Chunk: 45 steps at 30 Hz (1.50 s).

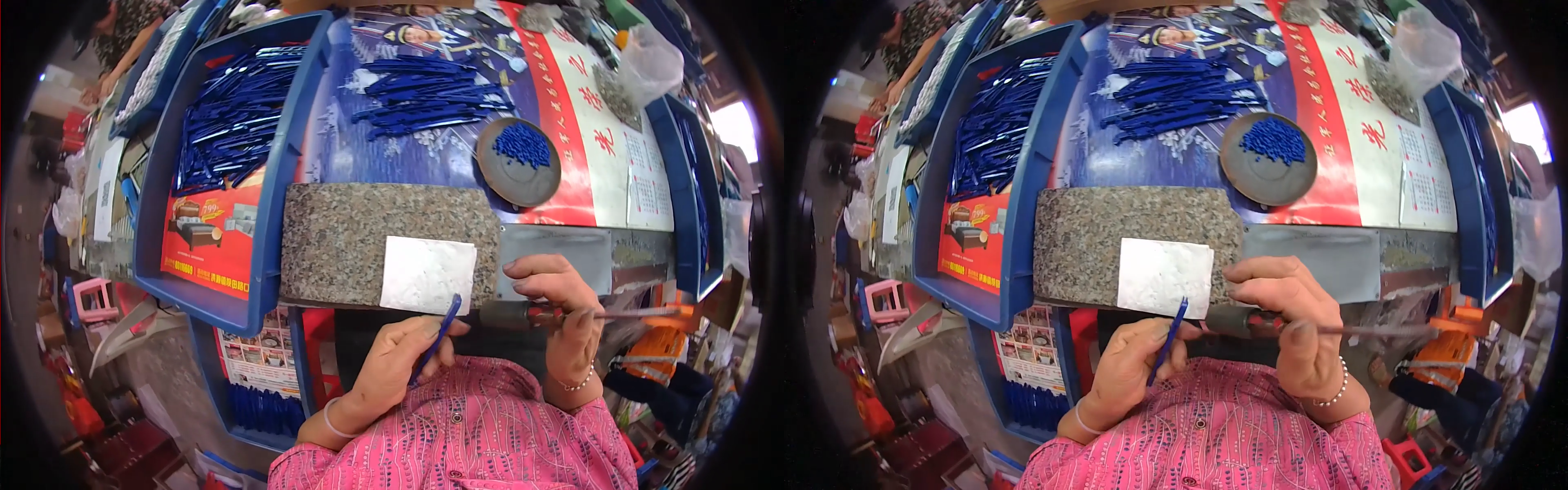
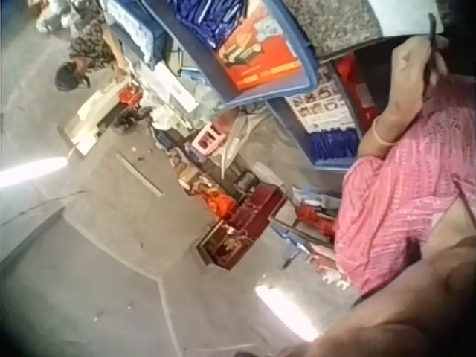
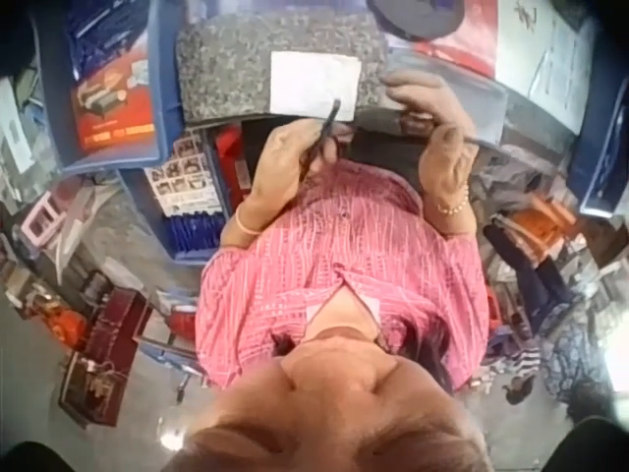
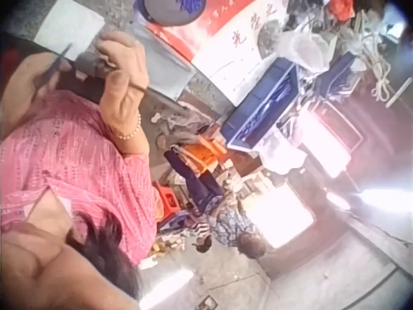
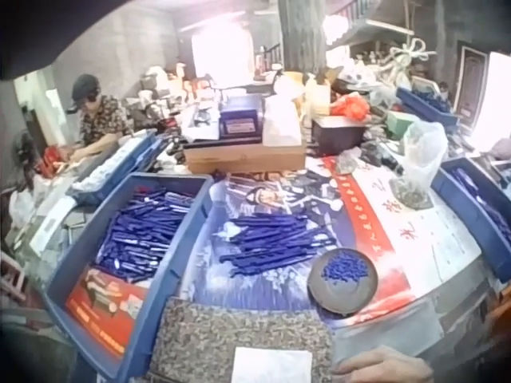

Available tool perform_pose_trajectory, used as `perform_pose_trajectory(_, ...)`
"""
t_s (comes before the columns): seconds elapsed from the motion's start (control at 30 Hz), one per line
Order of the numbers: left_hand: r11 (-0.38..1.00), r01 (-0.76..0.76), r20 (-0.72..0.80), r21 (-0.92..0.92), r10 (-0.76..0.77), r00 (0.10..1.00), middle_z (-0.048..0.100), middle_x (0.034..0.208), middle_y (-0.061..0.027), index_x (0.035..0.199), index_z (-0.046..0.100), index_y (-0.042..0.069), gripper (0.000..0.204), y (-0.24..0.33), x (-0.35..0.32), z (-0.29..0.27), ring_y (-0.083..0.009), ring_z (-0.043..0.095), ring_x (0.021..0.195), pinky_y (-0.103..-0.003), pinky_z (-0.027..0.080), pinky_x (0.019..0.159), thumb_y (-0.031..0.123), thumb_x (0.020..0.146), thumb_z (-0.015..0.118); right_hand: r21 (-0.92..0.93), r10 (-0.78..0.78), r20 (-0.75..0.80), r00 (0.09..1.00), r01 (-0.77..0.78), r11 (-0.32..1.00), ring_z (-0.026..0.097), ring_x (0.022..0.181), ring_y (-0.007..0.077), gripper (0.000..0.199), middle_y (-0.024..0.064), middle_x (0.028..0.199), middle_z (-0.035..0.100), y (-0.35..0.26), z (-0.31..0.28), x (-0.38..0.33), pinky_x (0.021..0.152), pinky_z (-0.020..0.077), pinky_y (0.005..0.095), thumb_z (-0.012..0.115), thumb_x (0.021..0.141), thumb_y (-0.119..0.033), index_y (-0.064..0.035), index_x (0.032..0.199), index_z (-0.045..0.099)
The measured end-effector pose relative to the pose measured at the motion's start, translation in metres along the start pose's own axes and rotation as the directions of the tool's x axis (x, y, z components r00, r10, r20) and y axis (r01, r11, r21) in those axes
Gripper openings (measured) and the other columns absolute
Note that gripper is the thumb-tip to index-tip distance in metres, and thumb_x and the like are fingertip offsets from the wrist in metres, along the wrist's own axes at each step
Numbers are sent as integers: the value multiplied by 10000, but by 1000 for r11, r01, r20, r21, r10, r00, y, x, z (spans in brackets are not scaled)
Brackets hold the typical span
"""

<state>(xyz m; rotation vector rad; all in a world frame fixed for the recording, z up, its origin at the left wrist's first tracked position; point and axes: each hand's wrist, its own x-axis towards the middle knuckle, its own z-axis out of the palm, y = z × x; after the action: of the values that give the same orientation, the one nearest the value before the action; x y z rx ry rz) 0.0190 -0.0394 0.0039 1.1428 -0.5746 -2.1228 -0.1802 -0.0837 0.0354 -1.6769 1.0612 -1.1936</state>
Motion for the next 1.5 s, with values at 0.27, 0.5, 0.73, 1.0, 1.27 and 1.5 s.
perform_pose_trajectory(0.27, 982, -190, -137, 4, 189, 972, 593, 750, -31, 1042, 583, -10, 201, -13, 1, -7, -57, 521, 547, -170, 417, 486, 79, 934, 438, -260, 115, 236, 965, -51, 964, 597, 693, 229, 477, 156, 841, 631, -1, 26, 16, 586, 446, 291, 390, 928, -407, 17, 941, 608)
perform_pose_trajectory(0.5, 988, -150, -81, -45, 146, 986, 635, 804, -69, 1071, 573, -21, 203, -20, -5, -14, -61, 542, 537, -178, 440, 483, 54, 915, 467, -252, 108, 253, 961, -42, 967, 622, 695, 301, 338, 169, 808, 614, 2, 34, 19, 607, 484, 331, 444, 928, -300, 5, 944, 588)
perform_pose_trajectory(0.73, 992, -44, -81, -115, 35, 996, 650, 800, -90, 1065, 574, -29, 202, -18, 4, -20, -83, 592, 556, -189, 479, 489, 72, 908, 495, -354, 111, 173, 979, -44, 934, 599, 658, 212, 554, 152, 823, 635, 6, 40, 23, 572, 438, 275, 336, 932, -456, 22, 898, 613)
perform_pose_trajectory(1.0, 994, -95, -96, -51, 90, 991, 647, 761, -72, 994, 610, -29, 189, -21, 10, -19, -68, 565, 508, -177, 447, 451, 106, 910, 507, -247, -10, 231, 973, 68, 967, 646, 695, 292, 560, 205, 767, 638, -8, 45, 20, 642, 518, 352, 289, 948, -443, 18, 817, 578)
perform_pose_trajectory(1.27, 982, 9, -59, -191, -21, 998, 639, 762, -60, 970, 618, -10, 191, -22, 13, -22, -64, 569, 520, -184, 462, 458, 146, 902, 532, -281, -1, 287, 958, 85, 956, 641, 711, 291, 573, 202, 779, 636, 1, 51, 22, 630, 515, 361, 266, 952, -463, 21, 868, 561)
perform_pose_trajectory(1.5, 982, -53, -47, -183, 45, 998, 635, 761, -65, 967, 618, -13, 195, -15, 7, -16, -70, 581, 544, -187, 477, 482, 149, 903, 532, -65, 201, -101, 974, -208, 976, 591, 712, 150, 625, 137, 879, 646, 21, 54, 39, 579, 439, 222, 257, 949, -491, 34, 918, 594)
